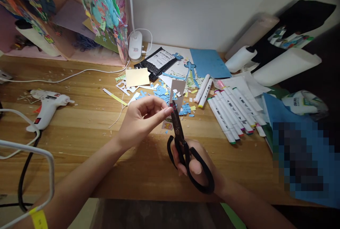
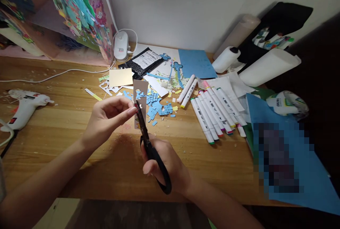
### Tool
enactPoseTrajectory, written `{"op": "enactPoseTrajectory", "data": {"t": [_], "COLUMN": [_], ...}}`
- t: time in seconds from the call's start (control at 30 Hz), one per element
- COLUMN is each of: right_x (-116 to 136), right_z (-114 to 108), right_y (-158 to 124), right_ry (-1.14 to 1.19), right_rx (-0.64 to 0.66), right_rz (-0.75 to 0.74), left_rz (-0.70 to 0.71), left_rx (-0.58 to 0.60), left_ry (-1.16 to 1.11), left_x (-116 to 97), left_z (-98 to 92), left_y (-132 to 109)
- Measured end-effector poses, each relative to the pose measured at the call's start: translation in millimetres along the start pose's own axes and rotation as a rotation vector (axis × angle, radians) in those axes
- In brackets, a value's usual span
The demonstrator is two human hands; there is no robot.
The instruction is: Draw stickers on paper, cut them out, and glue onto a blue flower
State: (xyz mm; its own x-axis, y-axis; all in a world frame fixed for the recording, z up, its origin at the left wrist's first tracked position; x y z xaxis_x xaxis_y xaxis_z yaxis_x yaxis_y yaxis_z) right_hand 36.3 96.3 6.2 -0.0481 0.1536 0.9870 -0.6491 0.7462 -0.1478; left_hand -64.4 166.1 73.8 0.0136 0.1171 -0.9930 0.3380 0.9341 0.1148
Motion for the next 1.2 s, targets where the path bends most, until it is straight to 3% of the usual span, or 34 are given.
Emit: {"op": "enactPoseTrajectory", "data": {"t": [0.27, 0.53, 1.2], "right_x": [3.1, 4.2, -1.8], "right_z": [-1.6, 5.8, 8.3], "right_y": [1.3, 2.3, 0.8], "right_ry": [0.009, -0.034, -0.001], "right_rx": [-0.024, 0.065, 0.074], "right_rz": [-0.029, 0.019, 0.050], "left_rz": [-0.077, 0.043, 0.116], "left_rx": [0.076, -0.152, -0.193], "left_ry": [-0.057, -0.097, -0.003], "left_x": [9.3, -2.1, -10.1], "left_z": [15.9, -18.4, -23.0], "left_y": [-2.6, 1.3, -0.8]}}
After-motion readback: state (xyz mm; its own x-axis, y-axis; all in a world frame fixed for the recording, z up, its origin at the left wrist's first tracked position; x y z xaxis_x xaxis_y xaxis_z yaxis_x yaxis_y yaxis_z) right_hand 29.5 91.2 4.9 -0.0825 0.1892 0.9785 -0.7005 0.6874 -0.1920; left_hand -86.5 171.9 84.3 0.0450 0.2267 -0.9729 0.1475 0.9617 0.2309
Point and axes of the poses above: each hand's wrist, its own y-axis towards the middle knuckle, its own z-axis out of the palm, x = y × z, the point moved 10 cm from there along y, towards the middle knuckle, and after that the axes turned 8 degrees about x, right-handed, at the moved point
